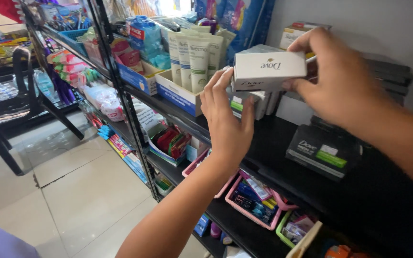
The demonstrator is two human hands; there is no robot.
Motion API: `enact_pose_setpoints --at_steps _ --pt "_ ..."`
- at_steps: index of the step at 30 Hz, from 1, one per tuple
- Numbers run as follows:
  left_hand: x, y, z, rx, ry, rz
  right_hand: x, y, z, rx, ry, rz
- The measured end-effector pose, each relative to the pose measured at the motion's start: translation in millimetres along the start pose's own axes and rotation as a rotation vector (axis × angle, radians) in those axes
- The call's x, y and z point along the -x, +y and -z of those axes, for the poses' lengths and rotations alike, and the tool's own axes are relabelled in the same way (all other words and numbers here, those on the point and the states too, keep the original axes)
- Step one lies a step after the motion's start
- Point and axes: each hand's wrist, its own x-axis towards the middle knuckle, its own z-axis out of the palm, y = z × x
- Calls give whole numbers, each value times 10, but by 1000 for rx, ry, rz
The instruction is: The person picks up small white boxes labeled 'Dove' from a shelf and stacks them into a neat pile. They repeatedly reach for boxes, place them on top of the existing stack, and adjust the alignment of the boxes.
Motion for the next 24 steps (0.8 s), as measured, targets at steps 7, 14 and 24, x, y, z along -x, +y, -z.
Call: enact_pose_setpoints --at_steps 7,14,24 --pt "43 447 -114 190 -69 -36 366 23 645 114 22 39" --pt "165 959 -376 478 -247 -33 910 309 1190 169 25 -16" --pt "413 1865 -795 586 -553 16 1899 741 1911 319 31 -131"
